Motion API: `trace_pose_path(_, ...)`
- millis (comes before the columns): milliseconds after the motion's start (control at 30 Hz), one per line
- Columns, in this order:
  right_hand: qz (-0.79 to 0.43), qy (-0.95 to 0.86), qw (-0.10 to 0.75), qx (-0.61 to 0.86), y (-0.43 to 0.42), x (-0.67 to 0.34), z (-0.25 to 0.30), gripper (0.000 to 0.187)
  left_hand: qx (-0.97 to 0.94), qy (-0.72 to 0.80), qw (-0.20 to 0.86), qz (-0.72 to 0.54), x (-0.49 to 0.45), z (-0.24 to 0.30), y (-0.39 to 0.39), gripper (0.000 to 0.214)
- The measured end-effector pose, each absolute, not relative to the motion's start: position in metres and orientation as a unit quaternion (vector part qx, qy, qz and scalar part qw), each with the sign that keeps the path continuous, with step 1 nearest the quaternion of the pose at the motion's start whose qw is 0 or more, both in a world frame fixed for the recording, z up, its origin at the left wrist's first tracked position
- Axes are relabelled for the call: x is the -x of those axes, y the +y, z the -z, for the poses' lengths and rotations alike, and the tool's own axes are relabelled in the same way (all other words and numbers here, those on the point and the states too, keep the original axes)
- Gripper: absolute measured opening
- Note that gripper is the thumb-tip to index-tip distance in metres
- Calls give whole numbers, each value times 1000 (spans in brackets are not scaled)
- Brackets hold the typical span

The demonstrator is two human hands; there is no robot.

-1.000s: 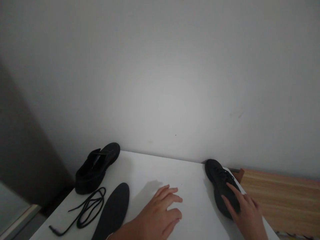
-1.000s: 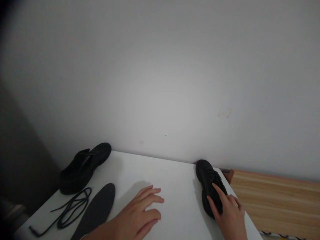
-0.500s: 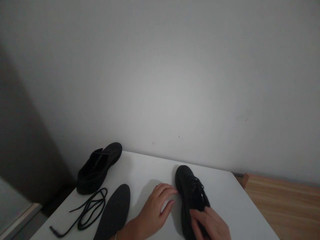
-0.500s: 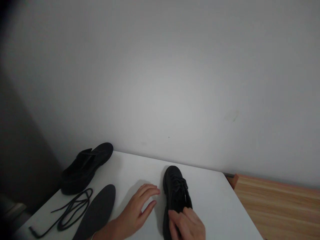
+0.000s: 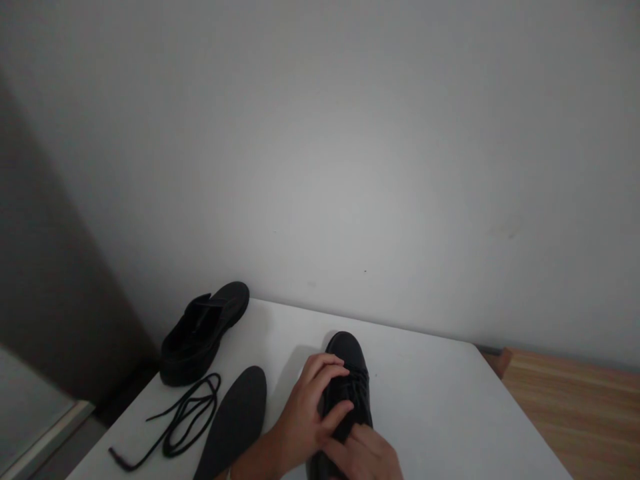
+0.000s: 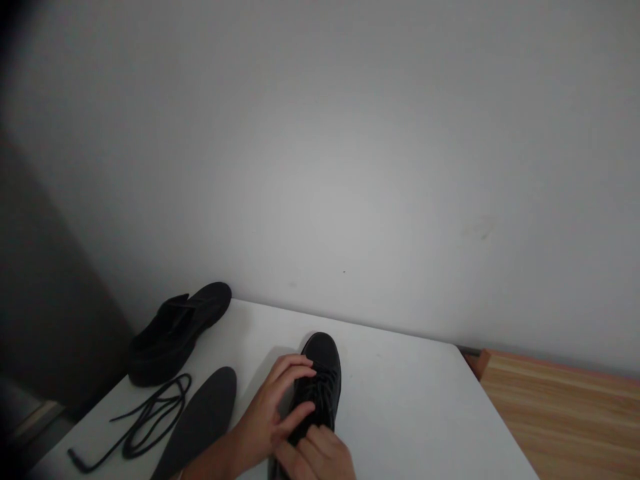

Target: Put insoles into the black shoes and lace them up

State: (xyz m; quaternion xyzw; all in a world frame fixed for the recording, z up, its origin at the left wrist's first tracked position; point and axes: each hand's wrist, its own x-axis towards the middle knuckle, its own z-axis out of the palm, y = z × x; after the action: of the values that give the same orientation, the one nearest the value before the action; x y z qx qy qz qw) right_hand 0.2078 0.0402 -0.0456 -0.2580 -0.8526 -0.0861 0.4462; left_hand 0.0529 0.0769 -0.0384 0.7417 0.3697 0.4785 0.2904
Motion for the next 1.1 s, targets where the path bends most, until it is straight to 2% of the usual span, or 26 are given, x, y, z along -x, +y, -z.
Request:
trace_pose_path(67, 22, -853, 451, 261, 47, -221, 29, 25, -738, 372, 292, -482, -54, 37, 76, 32)
trace_pose_path(133, -46, -822, 463, 328, 54, -231, 16, 21, -732, 377, 287, -489, -56, 36, 75, 34)
trace_pose_path(233, -118, -782, 480, 380, 64, -237, 9, 22, -726, 392, 270, -496, -57, 36, 74, 34)
trace_pose_path(433, -204, -792, 425, 388, 63, -241, 31, 29, -731, 393, 229, -509, -57, 38, 72, 31)
trace_pose_path(767, -189, -784, 426, 410, 61, -242, 41, 39, -772, 401, 143, -471, -57, 39, 68, 29)
trace_pose_path(1100, -145, -768, 421, 460, 60, -237, 48, 41, -781, 386, 155, -466, -56, 45, 69, 28)
